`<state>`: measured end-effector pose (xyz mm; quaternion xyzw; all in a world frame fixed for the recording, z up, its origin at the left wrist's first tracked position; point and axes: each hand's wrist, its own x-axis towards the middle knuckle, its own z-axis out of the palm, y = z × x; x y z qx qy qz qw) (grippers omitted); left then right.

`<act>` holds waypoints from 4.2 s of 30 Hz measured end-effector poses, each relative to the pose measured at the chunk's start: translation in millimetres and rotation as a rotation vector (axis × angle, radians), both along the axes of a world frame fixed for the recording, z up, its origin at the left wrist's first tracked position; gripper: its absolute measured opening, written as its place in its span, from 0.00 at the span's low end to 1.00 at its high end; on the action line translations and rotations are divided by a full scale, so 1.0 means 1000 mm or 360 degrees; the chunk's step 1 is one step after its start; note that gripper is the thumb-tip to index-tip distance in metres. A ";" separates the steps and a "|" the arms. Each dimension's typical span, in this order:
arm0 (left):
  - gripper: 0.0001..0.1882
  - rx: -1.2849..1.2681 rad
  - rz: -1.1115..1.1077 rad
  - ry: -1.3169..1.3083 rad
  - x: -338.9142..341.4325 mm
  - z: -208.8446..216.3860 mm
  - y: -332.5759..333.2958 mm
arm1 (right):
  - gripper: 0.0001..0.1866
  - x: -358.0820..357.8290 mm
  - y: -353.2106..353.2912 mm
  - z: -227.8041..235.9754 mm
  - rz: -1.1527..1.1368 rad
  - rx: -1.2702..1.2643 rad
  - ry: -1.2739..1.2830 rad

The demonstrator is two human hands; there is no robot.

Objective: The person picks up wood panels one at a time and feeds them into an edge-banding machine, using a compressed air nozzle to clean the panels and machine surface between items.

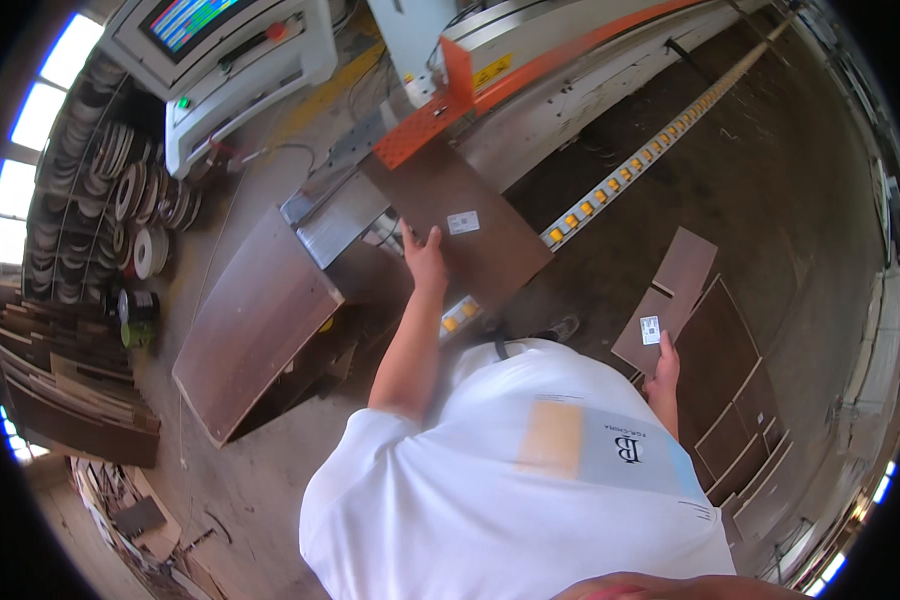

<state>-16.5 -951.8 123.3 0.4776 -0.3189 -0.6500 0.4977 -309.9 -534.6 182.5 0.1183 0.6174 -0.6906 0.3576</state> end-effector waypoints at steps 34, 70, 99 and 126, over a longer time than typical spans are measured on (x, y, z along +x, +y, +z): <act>0.11 -0.0376 -0.1771 -0.0150 -0.157 0.113 0.154 | 0.23 0.019 -0.073 0.032 0.0766 0.0354 0.1323; 0.20 0.0336 -0.0245 -0.0446 0.031 -0.028 0.038 | 0.25 0.019 0.006 -0.007 0.1970 0.1130 0.1288; 0.52 0.0203 -0.0239 -0.0338 -0.063 0.018 -0.028 | 0.26 0.003 0.089 -0.117 0.1550 0.0868 0.0490; 0.27 -0.0579 -0.1387 -0.0776 -0.209 0.013 0.020 | 0.21 0.322 0.195 -0.209 -0.0085 0.1199 0.0086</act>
